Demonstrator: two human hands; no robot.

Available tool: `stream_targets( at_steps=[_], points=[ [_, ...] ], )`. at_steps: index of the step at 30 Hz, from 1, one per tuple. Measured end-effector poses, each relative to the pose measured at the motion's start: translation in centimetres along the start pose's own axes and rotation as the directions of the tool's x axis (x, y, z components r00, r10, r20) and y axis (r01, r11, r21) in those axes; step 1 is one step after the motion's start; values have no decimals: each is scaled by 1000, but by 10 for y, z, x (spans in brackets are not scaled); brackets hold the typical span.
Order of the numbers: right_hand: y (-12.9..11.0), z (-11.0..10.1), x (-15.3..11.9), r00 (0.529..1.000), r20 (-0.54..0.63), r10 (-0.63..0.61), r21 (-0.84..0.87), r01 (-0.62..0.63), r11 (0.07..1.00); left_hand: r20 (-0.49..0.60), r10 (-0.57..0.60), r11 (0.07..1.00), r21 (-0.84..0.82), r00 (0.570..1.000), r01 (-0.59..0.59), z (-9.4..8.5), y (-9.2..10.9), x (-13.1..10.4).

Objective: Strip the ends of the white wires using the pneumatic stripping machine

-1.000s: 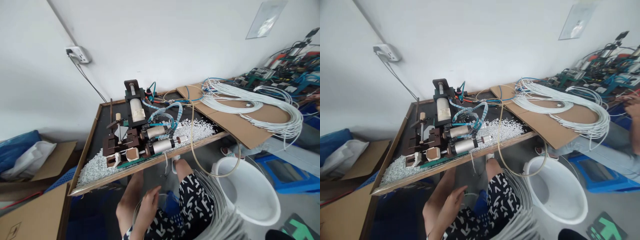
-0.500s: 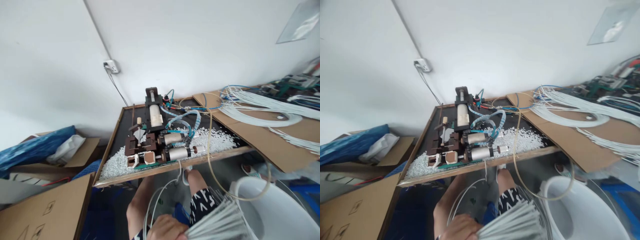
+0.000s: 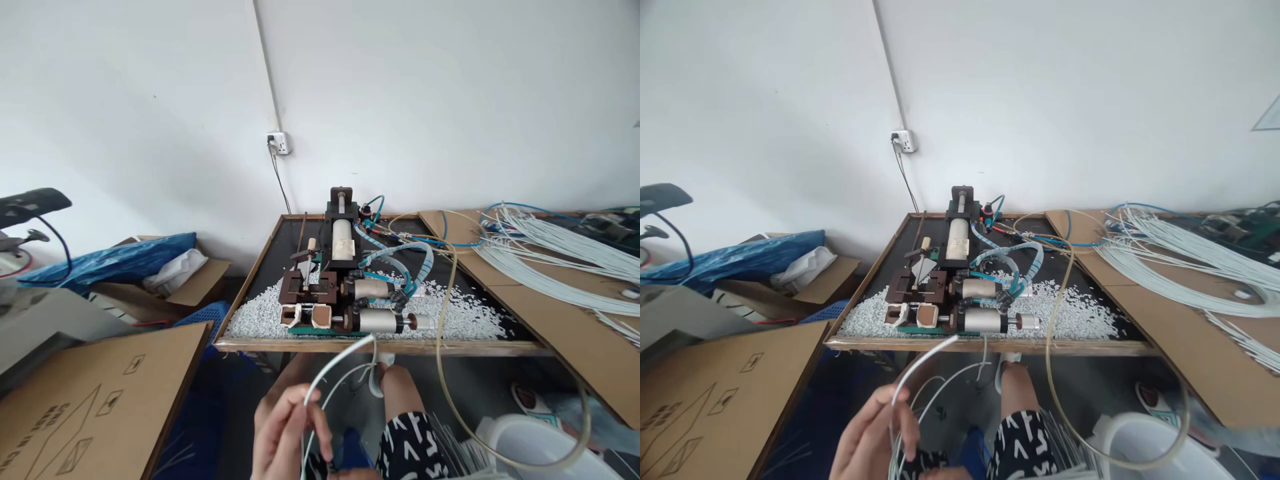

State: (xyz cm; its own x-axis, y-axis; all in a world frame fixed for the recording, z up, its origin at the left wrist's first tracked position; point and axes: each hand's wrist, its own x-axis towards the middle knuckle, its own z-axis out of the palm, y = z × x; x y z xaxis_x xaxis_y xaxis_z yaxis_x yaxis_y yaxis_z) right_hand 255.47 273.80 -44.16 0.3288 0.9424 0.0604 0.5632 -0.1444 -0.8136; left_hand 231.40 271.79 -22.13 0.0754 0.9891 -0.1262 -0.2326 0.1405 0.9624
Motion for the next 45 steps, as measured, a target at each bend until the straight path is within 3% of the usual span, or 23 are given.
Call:
stream_targets(
  at_steps=[6, 10, 15, 21, 25, 27, 38, 45],
  points=[
    [-17, -19, 1, 998, 44, 35, -85, -31, 996, -43, 0, 991, -131, 999, -6, -11, 10, 34],
    [-34, -36, 1, 995, 95, -4, -67, 10, 998, -90, 83, 995, -39, 993, -87, -6, 5, 50],
    [-52, -50, -5, 993, 114, -15, -9, 16, 1000, -126, 123, 986, 132, 984, -106, 2, -8, 61],
    [-66, -55, -10, 995, 78, 58, 107, -66, 992, -136, 91, 989, 132, 987, -73, 7, -18, 69],
    [-70, -57, -5, 978, 113, 178, 452, -210, 867, -173, 87, 994, 73, 981, -75, 4, -17, 75],
    [-70, -58, -1, 967, 165, 195, 533, -254, 807, -173, 83, 995, 61, 981, -73, 2, -16, 77],
    [-56, -55, 3, 940, 247, 236, 715, -341, 611, -150, 72, 993, 99, 986, -58, -7, -18, 81],
    [-51, -28, -3, 924, 98, 369, 797, -295, 527, -52, 95, 955, 288, 994, -76, -29, -14, 61]
  ],
)
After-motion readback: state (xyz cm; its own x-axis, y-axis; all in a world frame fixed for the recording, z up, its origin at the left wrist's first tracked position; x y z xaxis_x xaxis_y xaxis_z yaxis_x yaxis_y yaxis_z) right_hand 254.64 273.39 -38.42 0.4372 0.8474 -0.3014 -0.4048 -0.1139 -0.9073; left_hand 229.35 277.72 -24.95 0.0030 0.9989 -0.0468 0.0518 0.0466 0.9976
